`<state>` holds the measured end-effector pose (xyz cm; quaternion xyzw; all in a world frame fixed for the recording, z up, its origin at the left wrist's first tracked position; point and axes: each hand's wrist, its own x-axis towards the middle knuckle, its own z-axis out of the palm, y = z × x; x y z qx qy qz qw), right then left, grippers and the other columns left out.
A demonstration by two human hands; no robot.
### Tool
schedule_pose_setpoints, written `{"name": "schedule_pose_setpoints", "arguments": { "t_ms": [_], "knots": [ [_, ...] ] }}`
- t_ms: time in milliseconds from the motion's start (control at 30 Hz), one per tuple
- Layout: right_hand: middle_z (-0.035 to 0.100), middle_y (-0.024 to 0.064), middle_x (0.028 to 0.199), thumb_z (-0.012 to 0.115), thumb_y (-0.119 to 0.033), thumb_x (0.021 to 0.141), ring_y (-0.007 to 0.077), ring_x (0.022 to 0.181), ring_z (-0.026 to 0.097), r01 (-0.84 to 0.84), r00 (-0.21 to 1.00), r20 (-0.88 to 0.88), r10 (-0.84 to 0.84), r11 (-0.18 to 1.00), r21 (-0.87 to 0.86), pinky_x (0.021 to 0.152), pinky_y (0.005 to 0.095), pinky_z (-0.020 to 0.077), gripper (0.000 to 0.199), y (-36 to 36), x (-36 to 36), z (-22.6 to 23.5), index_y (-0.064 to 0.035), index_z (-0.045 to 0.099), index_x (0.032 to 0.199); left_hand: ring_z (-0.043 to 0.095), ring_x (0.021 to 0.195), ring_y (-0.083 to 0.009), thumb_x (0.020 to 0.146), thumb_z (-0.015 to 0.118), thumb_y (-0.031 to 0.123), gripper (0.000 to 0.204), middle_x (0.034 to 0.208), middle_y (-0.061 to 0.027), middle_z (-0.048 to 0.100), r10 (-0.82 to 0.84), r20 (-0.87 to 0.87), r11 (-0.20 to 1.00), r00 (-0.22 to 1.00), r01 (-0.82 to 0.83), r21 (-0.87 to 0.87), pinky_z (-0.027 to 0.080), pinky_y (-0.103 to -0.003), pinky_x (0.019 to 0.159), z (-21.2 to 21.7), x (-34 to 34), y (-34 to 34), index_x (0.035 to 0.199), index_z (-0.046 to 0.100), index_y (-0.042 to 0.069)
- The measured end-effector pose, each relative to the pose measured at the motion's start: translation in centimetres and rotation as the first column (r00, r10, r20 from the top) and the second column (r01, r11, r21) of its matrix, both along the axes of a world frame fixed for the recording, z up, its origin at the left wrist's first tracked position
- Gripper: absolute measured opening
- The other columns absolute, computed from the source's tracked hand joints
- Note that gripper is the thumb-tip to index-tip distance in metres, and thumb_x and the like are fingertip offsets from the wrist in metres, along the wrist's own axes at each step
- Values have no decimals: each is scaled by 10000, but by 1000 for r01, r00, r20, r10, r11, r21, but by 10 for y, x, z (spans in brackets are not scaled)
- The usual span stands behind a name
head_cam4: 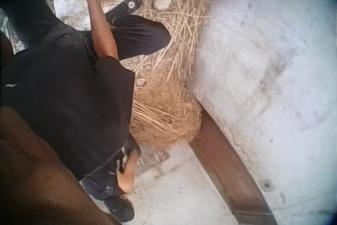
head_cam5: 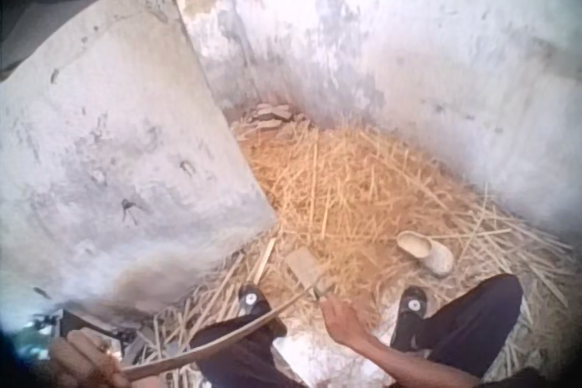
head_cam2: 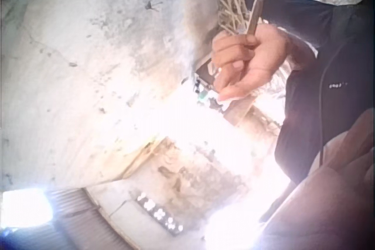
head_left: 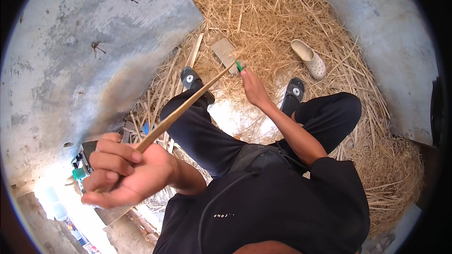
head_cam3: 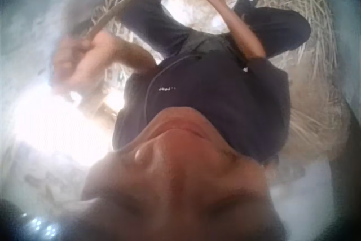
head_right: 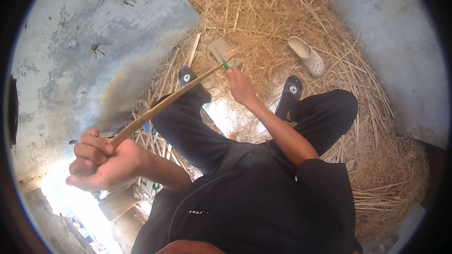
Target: The person holds a bamboo strip and uses a small green-handled knife to shave thin layers off its surface.
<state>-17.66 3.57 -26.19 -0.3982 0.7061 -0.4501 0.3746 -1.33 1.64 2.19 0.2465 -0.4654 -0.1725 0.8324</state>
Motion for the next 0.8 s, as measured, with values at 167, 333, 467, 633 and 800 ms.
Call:
{"name": "schedule_pose_setpoints", "arguments": {
  "t_ms": [167, 333, 467, 633, 800],
  "knots": [
    [361, 43, 511, 341, -293, 935, 87, 474, 393, -132, 937, 268, 225, 936, -326, 448, 270, 294, 322, 24, 25, 104, -16, 500, 976, 150, 433, -103, 901, 348, 480, 452, 475, 19, 150, 79, -13, 993, 997, -78, 84, 203, -263, 530, 6, -3, -12, 594, 217, 175],
    [456, 163, 499, 397, -229, 919, 339, 460, 499, -236, 965, 49, 258, 934, -270, 442, 398, 360, 232, 50, 46, 140, -17, 470, 859, 125, 421, -94, 908, 319, 486, 466, 456, 22, 129, -11, 9, 997, 1000, 11, 73, 154, -251, 447, 6, -15, -5, 593, 173, 175],
    [448, 191, 476, 407, -207, 916, 387, 446, 485, -201, 980, -64, 190, 938, -284, 416, 436, 368, 220, 54, 57, 131, -20, 438, 804, 101, 407, -84, 922, 273, 470, 461, 451, 28, 122, -297, -5, 955, 955, 297, -13, 97, -240, 398, 5, -15, 2, 590, 163, 169],
    [480, 230, 512, 370, -242, 924, 400, 478, 505, -75, 972, -228, 56, 994, -79, 446, 451, 399, 309, 38, 41, 48, -4, 490, 768, 137, 361, -76, 935, 223, 477, 448, 433, 9, 217, -579, 85, 804, 811, 586, -103, 129, -222, 343, -2, 2, -2, 640, 231, 139],
    [511, 209, 569, 376, -193, 914, 375, 556, 534, -109, 990, -96, 103, 992, -60, 483, 417, 418, 263, 43, 17, 105, 4, 509, 799, 146, 354, -79, 934, 208, 483, 458, 435, 0, 241, -620, 153, 760, 770, 637, -127, 121, -230, 336, -5, -2, 2, 640, 235, 133]
  ]
}}
